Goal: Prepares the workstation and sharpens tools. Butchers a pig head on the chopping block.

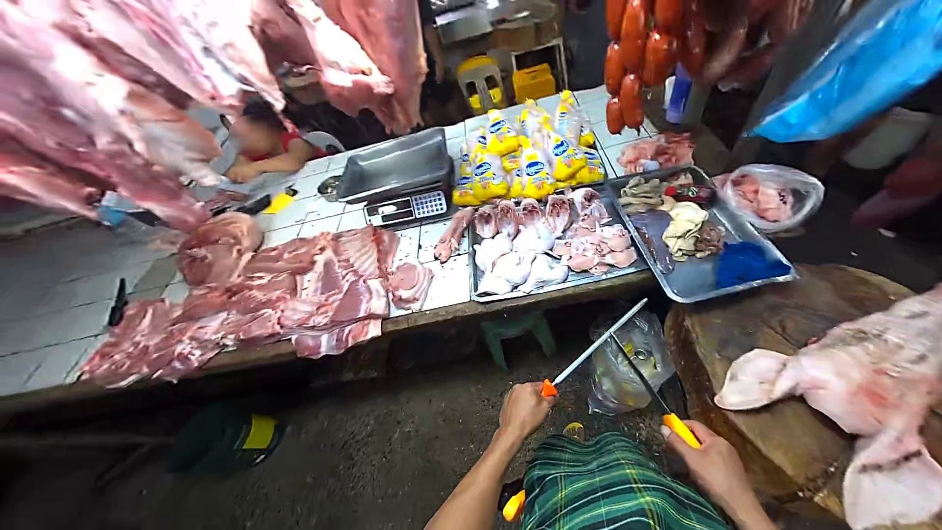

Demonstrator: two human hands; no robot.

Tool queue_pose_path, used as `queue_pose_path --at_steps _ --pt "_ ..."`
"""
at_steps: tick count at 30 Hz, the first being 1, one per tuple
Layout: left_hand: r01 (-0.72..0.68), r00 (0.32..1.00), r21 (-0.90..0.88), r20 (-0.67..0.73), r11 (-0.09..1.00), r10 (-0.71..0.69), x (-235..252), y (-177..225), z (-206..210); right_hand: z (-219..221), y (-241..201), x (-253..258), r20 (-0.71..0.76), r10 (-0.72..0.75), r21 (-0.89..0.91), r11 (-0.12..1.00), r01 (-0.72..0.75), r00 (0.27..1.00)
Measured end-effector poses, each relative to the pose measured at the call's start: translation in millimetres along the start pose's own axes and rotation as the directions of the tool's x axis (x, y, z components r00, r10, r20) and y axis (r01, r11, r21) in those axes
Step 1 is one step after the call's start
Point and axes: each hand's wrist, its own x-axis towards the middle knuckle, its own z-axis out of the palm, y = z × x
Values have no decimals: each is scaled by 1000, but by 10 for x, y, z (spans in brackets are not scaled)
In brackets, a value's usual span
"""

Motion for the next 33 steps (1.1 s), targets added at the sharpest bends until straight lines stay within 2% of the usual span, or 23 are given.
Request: queue_pose_path --at_steps 2,4,7,10,12,14,15,17,20,22,23,25,26,28,30,33 --pt "24 1000 30 2 999 -24 -90 -96 23 12 70 103 -178 -61 -98 994 43 982" --pt "1 1000 6 23 1000 -1 -121 -143 55 -58 -92 311 -277 -117 -106 990 91 954" --pt "-24 999 -58 31 998 26 -88 -203 56 -175 -220 577 -201 -106 -52 994 98 974" --pt "0 1000 -40 22 999 0 68 -391 -132 -54 119 673 -128 -57 58 996 65 990" --pt "15 1000 17 5 1000 -15 226 -534 -280 76 283 646 -95 -36 -10 999 35 995" --pt "-18 1000 55 -8 998 19 425 -637 -415 191 189 690 1 -60 -65 996 60 998" --pt "-57 998 57 -13 997 58 533 -669 -483 214 7 762 57 -71 -45 996 74 996" --pt "-160 987 31 -24 987 160 754 -703 -644 177 -607 955 148 -92 141 987 71 985" --pt "-298 954 -21 -55 954 296 1085 -769 -851 314 -1584 1137 112 -53 567 823 -20 992" --pt "-292 955 -41 -58 956 289 1285 -860 -1018 638 -1939 1080 109 7 658 749 -78 994" --pt "-250 967 -42 -55 967 247 1365 -923 -1127 795 -1989 1003 140 9 614 784 -94 990" --pt "-134 990 -33 -49 990 133 1481 -1066 -1353 985 -1963 884 138 13 314 948 -56 990" --pt "-80 995 -32 -54 996 78 1520 -1138 -1439 1042 -1931 894 62 4 140 990 -13 998" --pt "-24 998 -17 -59 1000 23 1578 -1286 -1533 1134 -1940 1028 -161 -64 -49 997 57 985" --pt "-53 998 -9 -42 999 53 1647 -1366 -1586 1112 -2169 1319 -301 -119 -125 989 85 946" --pt "-126 992 -58 -24 990 125 1676 -1392 -1560 971 -2570 1648 -268 -145 -123 986 116 952"
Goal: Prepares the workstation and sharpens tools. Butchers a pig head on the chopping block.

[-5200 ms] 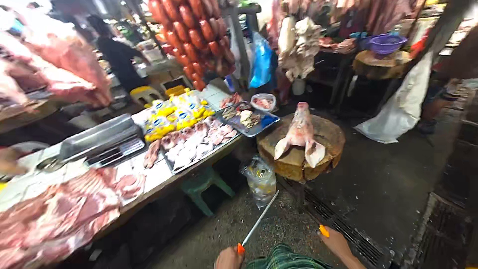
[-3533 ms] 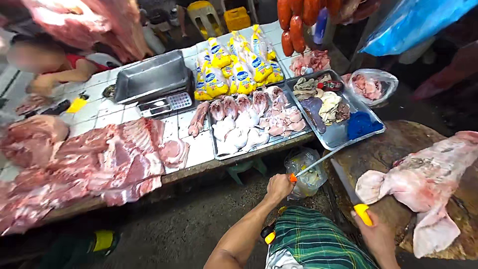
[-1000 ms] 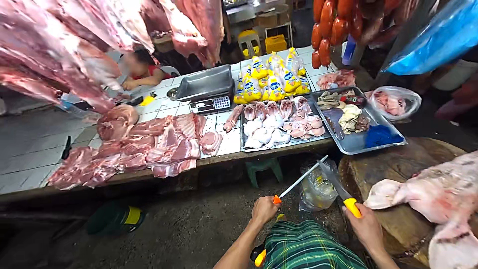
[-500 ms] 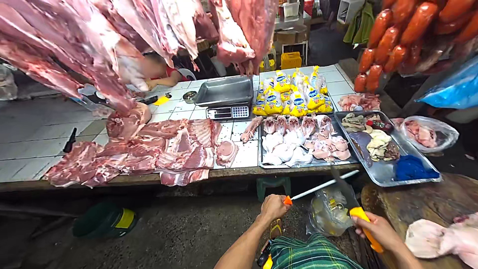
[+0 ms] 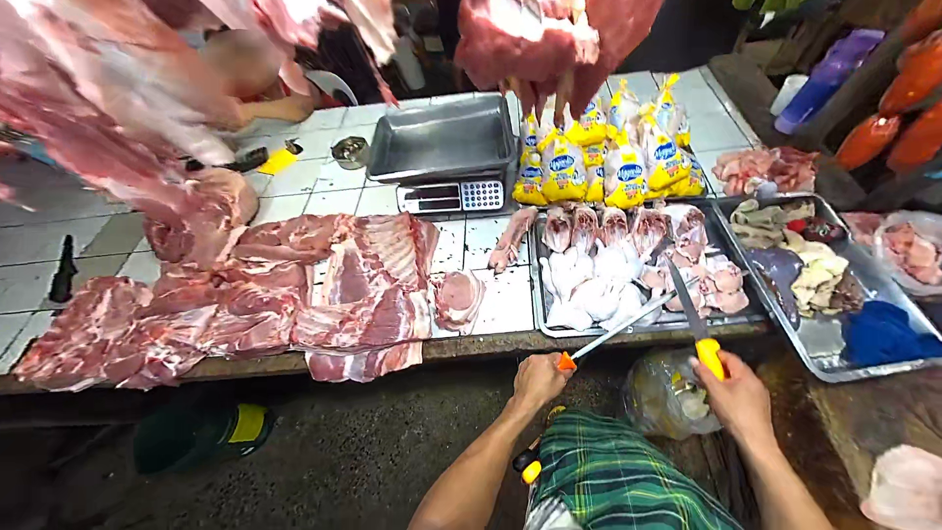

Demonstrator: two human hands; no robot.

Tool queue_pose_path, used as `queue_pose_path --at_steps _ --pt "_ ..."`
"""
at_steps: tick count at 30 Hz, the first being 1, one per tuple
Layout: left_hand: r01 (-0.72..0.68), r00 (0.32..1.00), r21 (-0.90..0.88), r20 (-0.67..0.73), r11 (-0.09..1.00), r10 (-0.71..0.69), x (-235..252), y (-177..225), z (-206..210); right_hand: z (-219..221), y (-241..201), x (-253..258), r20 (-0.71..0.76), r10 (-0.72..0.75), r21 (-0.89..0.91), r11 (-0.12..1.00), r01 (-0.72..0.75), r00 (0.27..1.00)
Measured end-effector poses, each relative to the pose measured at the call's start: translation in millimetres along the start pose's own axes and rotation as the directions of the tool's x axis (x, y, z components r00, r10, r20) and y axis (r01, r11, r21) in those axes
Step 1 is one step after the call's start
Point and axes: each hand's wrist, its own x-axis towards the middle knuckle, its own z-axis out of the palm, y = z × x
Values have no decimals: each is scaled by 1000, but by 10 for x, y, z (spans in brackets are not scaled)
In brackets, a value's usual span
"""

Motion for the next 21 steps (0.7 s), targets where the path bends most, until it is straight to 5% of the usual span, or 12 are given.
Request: queue_pose_path --at_steps 5,12,17,21 --pt "169 978 -143 -95 975 -183 -153 -195 -99 -97 539 84 35 132 218 966 -136 991" --pt "537 783 -236 -218 810 -583 -251 -227 -164 -138 994 -348 -8 236 335 916 -219 972" --pt "526 770 -186 -309 830 -558 18 -124 -57 -33 1162 -545 33 214 352 912 -212 976" --pt "425 849 22 -355 905 -390 277 -194 -69 20 1470 -843 7 220 310 927 -212 975"
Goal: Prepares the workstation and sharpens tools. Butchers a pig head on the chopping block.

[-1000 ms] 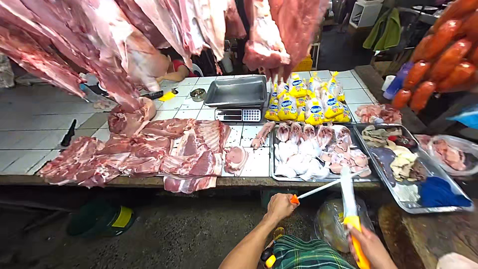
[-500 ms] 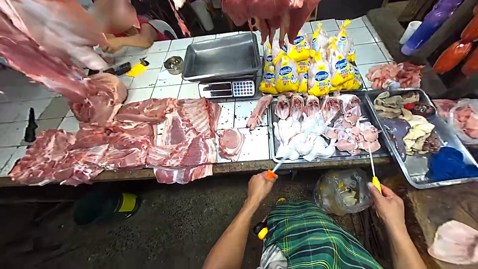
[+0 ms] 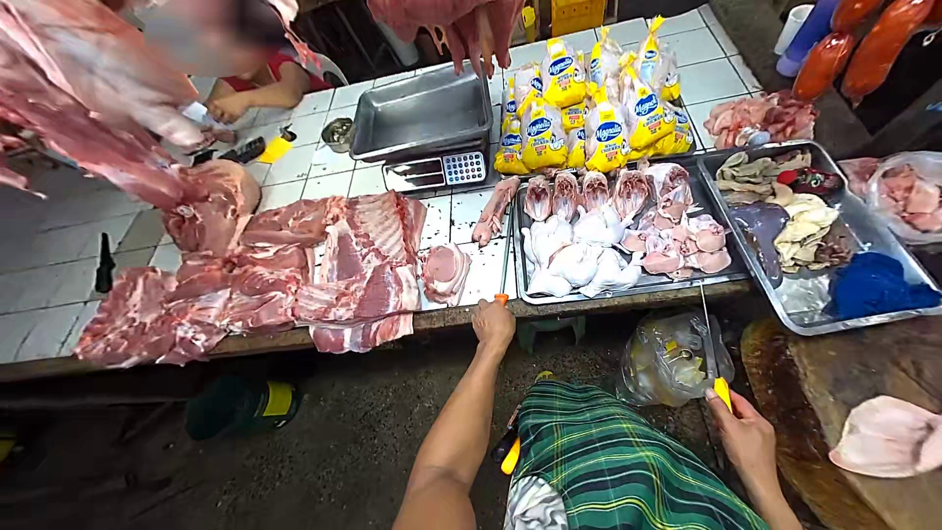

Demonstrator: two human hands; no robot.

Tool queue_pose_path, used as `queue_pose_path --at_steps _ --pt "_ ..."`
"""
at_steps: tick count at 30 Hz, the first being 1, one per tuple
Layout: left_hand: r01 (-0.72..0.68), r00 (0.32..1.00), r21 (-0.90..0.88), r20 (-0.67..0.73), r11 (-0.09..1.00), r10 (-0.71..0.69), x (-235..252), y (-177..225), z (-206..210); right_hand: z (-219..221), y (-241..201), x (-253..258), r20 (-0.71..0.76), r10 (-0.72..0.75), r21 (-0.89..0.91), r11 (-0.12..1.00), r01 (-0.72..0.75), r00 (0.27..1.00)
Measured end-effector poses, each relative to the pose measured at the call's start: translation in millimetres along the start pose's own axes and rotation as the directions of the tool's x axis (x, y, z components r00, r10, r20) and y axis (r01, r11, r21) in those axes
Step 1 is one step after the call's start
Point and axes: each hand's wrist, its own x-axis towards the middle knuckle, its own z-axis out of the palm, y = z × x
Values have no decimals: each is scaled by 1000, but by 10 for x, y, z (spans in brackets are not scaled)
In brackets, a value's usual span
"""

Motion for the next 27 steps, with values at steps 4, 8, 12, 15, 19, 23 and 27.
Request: queue_pose_path --at_steps 4,8,12,15,19,23,27 --pt "-92 996 -8 -20 996 92 454 66 -248 -79 183 -307 -94 91 -33 995 -94 991" --pt "-152 982 -107 -126 982 139 1682 344 -627 86 147 -496 -189 197 -38 978 -207 962" --pt "-189 981 -115 24 975 193 2808 474 -623 434 -59 -548 -243 245 -18 966 -257 939" --pt "-240 960 -50 133 970 245 3146 598 -608 717 -280 -593 -270 271 -25 957 -289 924" --pt "-310 940 -7 148 951 307 3349 441 -785 1061 -497 -718 -306 327 12 940 -340 894" --pt "-406 913 129 105 905 395 3574 -108 -1169 1287 -560 -883 -329 363 52 929 -367 872" --pt "-434 885 114 -134 894 447 3732 -406 -1613 1339 -611 -902 -336 377 1 916 -400 863"
